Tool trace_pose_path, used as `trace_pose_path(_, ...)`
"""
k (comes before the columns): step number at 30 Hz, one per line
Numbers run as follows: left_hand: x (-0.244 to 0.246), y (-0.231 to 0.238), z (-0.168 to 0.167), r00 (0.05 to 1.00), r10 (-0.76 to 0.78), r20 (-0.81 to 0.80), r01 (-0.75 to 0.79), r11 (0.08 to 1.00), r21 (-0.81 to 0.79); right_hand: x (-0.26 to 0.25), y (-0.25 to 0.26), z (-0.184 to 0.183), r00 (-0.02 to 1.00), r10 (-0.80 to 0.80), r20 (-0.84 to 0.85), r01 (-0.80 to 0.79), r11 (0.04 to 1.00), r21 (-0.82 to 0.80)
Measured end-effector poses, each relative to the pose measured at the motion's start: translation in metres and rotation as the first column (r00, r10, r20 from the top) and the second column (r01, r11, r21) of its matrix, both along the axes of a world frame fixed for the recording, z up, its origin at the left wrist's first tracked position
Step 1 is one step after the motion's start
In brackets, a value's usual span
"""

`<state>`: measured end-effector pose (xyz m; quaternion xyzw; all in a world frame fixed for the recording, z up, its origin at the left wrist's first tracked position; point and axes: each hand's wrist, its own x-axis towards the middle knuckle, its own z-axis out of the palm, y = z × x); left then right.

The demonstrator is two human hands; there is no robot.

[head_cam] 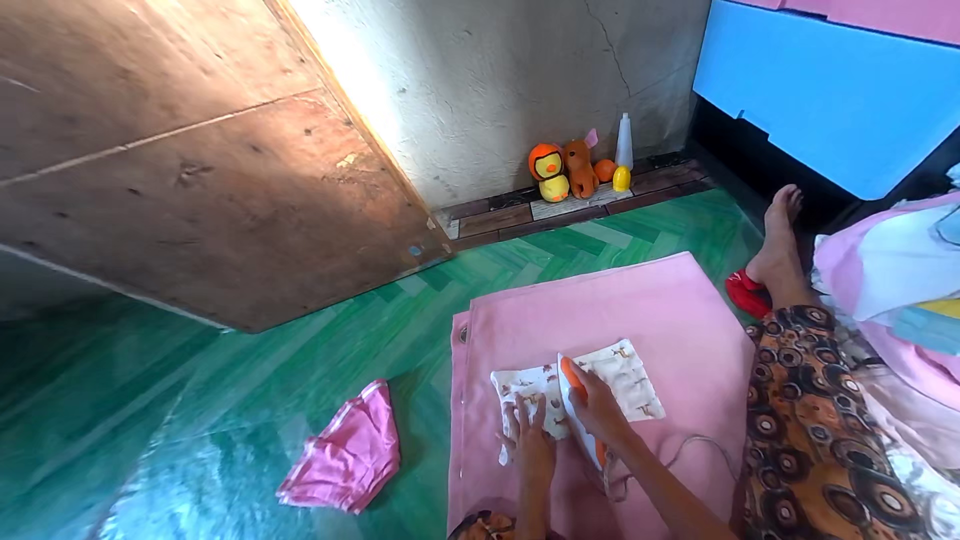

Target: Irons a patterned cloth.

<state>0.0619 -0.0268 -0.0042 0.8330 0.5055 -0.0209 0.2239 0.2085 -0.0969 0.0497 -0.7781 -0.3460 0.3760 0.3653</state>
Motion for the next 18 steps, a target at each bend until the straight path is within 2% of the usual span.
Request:
trace_pose_path(5, 0.000, 0.000, -0.003, 1.000, 0.008, 0.022, -0.008, 1.000, 0.002, 0.007, -0.007, -0.008, 0.994, 0.083, -0.066, -0.080, 0.996, 0.044)
trace_pose_path(11, -0.001, -0.001, -0.002, 0.999, 0.008, 0.039, -0.008, 1.000, 0.004, -0.024, -0.036, -0.015, 0.996, -0.087, 0.020, 0.086, 0.995, 0.054)
trace_pose_path(15, 0.007, -0.004, -0.011, 0.977, -0.166, 0.133, 0.143, 0.975, 0.169, -0.039, -0.057, -0.022, 0.983, -0.180, 0.034, 0.177, 0.982, 0.064)
trace_pose_path(18, 0.015, -0.009, -0.017, 0.944, -0.311, 0.106, 0.292, 0.942, 0.162, -0.044, -0.063, -0.021, 0.980, -0.193, 0.036, 0.191, 0.979, 0.065)
